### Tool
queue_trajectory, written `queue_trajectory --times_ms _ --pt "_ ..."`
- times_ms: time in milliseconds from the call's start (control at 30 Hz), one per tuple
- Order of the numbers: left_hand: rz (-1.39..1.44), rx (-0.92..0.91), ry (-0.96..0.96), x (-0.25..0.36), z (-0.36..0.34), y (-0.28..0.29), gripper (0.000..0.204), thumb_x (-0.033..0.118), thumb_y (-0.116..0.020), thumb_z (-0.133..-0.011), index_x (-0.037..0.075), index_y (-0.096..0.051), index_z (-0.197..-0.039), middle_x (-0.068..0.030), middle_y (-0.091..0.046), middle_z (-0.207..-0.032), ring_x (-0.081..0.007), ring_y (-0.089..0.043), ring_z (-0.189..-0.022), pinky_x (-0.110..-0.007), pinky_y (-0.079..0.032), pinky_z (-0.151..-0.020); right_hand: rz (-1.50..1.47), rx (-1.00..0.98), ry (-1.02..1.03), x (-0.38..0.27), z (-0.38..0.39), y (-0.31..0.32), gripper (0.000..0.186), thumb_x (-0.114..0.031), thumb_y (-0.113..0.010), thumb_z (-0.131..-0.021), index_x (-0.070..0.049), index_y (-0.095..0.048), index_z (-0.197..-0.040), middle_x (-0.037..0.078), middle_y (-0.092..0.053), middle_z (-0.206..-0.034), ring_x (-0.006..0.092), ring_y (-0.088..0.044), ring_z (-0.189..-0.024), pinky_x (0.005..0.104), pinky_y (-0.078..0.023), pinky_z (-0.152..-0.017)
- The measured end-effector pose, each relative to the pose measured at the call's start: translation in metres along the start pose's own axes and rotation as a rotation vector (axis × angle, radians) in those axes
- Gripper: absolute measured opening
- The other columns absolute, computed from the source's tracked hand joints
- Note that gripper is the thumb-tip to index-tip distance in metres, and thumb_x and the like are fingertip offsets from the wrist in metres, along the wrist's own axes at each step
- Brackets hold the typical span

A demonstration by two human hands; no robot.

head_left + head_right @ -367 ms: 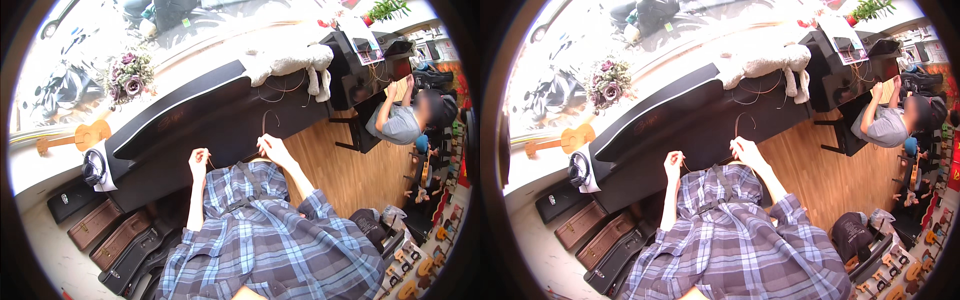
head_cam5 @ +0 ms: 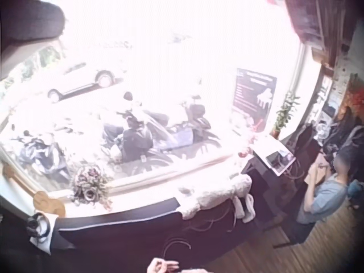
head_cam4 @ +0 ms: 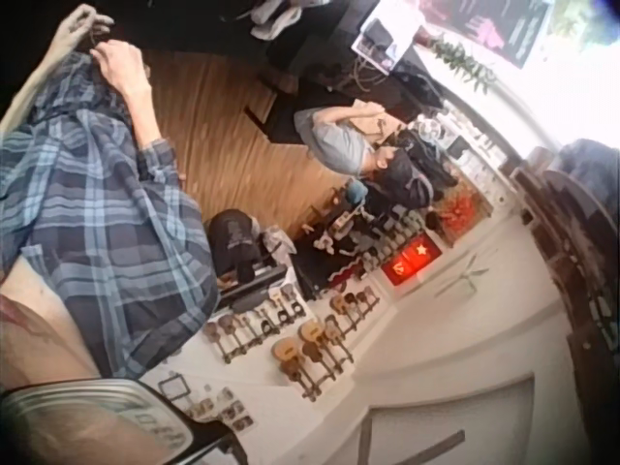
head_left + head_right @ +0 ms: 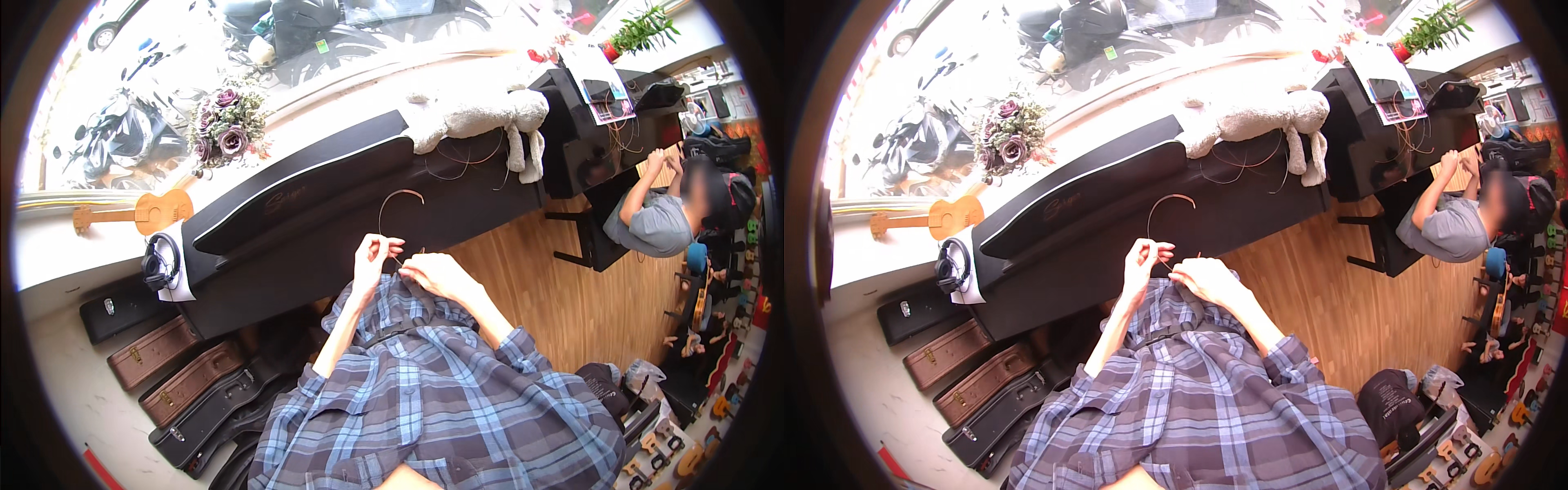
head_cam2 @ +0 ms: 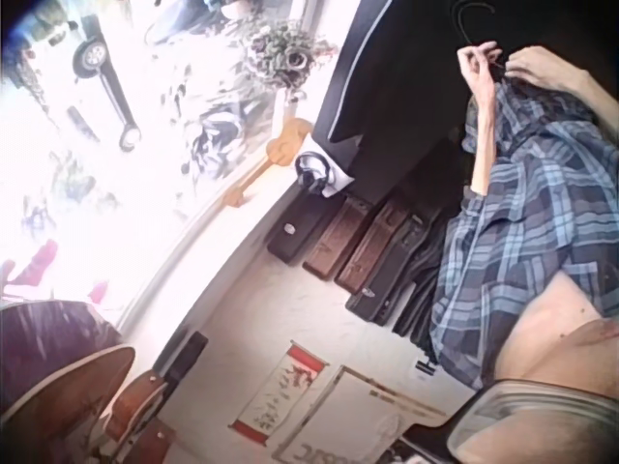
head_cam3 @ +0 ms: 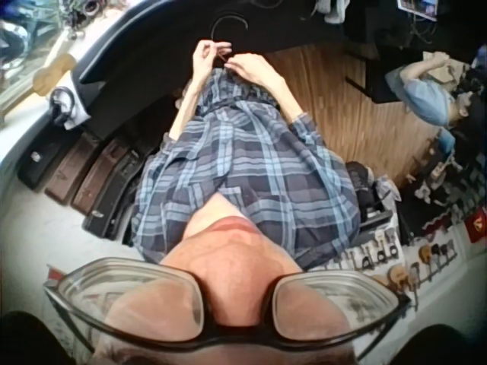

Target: The person manipulates a thin copper wire by hand, bending and twisting it into a circular loop on a black piano lid. The person repeatedly adjusts the loop's shape and size, then briefly handles a stuffed toy before returning to the wire.

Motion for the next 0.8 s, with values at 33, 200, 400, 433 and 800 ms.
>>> queue_trajectory --times_ms 33,200,400,433,800 --pt "0.076 -0.025 -0.050 0.007 0.001 -0.007 0.013 0.018 -0.055 -0.111 0.005 -0.053 -0.111 -0.0168 -0.075 -0.109 -0.0182 -0.071 -0.088 -0.032 -0.058 -0.085 0.016 -0.004 0.028 0.001 -0.001 0.000 0.024 -0.028 -0.063 -0.103 -0.007 -0.071 -0.101 0.012 -0.070 -0.086 0.0326 -0.070 -0.082 0.0420 -0.057 -0.075" --pt "0.342 -0.036 -0.084 0.042 0.008 -0.028 0.015 0.019 -0.052 -0.112 0.008 -0.042 -0.113 -0.0073 -0.065 -0.087 -0.0138 -0.061 -0.070 -0.028 -0.052 -0.072 -0.176 -0.159 -0.079 0.010 -0.002 0.009 0.023 -0.029 -0.063 -0.102 -0.009 -0.075 -0.100 0.009 -0.070 -0.089 0.0289 -0.070 -0.082 0.0407 -0.056 -0.077" --pt "-0.102 0.061 -0.208 0.053 -0.006 -0.048 0.021 0.020 -0.052 -0.113 0.004 -0.058 -0.125 0.0028 -0.050 -0.074 -0.0043 -0.046 -0.065 -0.022 -0.038 -0.059 -0.161 0.004 0.022 0.028 -0.012 0.032 0.014 -0.021 -0.069 -0.099 -0.008 -0.076 -0.097 0.008 -0.069 -0.082 0.0248 -0.070 -0.075 0.0355 -0.056 -0.070" --pt "-0.185 0.051 -0.180 0.055 -0.007 -0.048 0.019 0.019 -0.053 -0.112 0.003 -0.061 -0.117 0.0017 -0.055 -0.074 -0.0049 -0.052 -0.066 -0.022 -0.042 -0.061 -0.161 -0.005 -0.001 0.031 -0.012 0.035 0.014 -0.020 -0.069 -0.099 -0.008 -0.076 -0.098 0.008 -0.069 -0.082 0.0240 -0.070 -0.074 0.0351 -0.055 -0.070" --pt "-1.209 0.013 -0.534 0.118 -0.021 -0.056 0.007 0.019 -0.065 -0.102 0.014 -0.064 -0.098 -0.0023 -0.070 -0.078 -0.0227 -0.065 -0.065 -0.037 -0.051 -0.066 -0.351 -0.109 -0.054 0.031 -0.021 0.085 0.015 -0.017 -0.070 -0.100 -0.002 -0.075 -0.097 0.007 -0.069 -0.083 0.0170 -0.070 -0.073 0.0307 -0.056 -0.069"
Point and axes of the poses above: each hand's wrist, its own z-axis away from the middle knuckle, its own y-axis out of the back of the hand, x = y × z, the point moved 1 cm from there along -z, towards the middle knuckle
